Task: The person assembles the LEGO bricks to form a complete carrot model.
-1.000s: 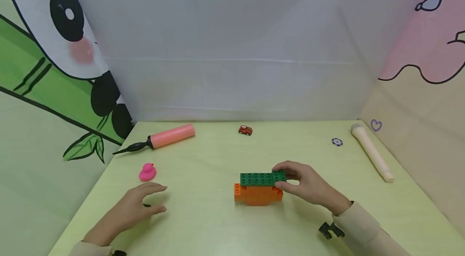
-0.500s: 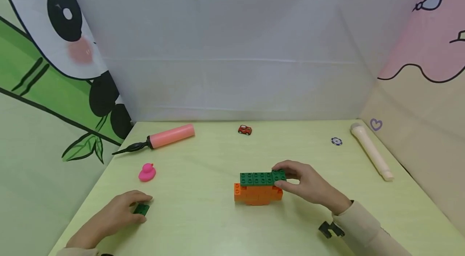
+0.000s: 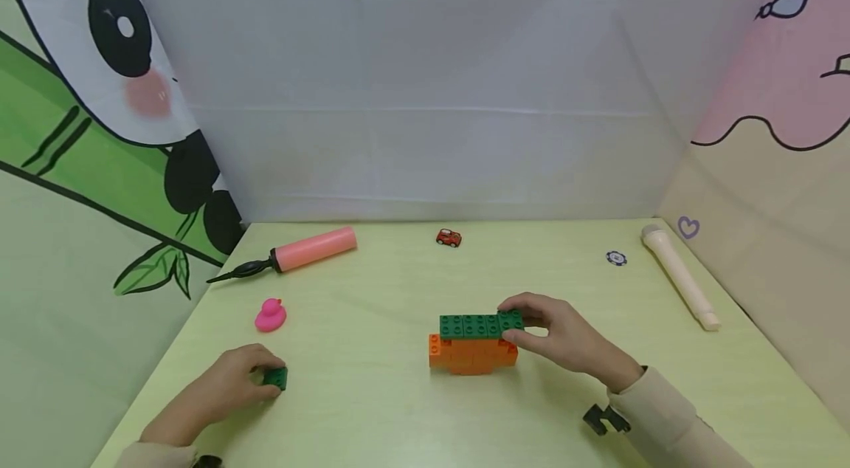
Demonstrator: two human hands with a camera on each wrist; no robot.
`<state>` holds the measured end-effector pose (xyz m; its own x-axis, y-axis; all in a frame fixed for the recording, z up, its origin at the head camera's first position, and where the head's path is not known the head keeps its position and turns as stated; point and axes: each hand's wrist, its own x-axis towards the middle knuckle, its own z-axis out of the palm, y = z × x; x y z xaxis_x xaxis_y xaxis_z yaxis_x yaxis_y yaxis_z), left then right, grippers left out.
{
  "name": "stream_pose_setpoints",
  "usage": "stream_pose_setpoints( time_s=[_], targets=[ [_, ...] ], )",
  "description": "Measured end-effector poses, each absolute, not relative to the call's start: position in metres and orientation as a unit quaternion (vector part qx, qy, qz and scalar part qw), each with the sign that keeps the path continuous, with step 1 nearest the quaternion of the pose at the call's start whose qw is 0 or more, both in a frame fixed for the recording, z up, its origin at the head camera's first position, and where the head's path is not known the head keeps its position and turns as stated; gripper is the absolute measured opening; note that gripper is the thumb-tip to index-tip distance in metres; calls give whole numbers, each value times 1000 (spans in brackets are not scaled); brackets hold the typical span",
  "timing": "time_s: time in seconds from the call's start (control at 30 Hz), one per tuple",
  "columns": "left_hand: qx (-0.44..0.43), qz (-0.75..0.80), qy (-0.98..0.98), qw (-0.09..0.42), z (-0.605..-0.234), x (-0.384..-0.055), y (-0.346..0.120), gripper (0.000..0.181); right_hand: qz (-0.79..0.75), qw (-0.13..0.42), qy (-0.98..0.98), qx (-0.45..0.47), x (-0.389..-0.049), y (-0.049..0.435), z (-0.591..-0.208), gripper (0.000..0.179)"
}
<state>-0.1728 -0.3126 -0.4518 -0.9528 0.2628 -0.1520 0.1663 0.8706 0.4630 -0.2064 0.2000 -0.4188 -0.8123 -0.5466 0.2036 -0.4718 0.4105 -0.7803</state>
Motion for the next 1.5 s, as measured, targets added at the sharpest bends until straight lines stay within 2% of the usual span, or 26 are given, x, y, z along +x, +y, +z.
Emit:
stream_pose_setpoints(
  time_s=[0.17,0.4,0.67,0.83,1.2,1.5],
  targets=[
    [150,287,941,103,-448,-182,-285,36,-451,42,837,-306,-207,200,-419,34],
    [234,359,901,69,-426,-194,-230,35,-452,46,838,-302,-207,200,-419,34],
    [303,408,861,-24,-408,-201,-162,33,-455,40,836,-303,-206,199,-420,33],
    [336,441,830,-50,-408,-204,-135,36,-453,36,835,-309,-205,200,-422,32],
    [357,427,829,-54,-411,-206,-112,36,-458,39,833,-307,-206,199,-419,31],
    [346,430,834,-28,-413,-207,-110,35,-456,37,834,-309,-206,200,-419,34]
  ],
)
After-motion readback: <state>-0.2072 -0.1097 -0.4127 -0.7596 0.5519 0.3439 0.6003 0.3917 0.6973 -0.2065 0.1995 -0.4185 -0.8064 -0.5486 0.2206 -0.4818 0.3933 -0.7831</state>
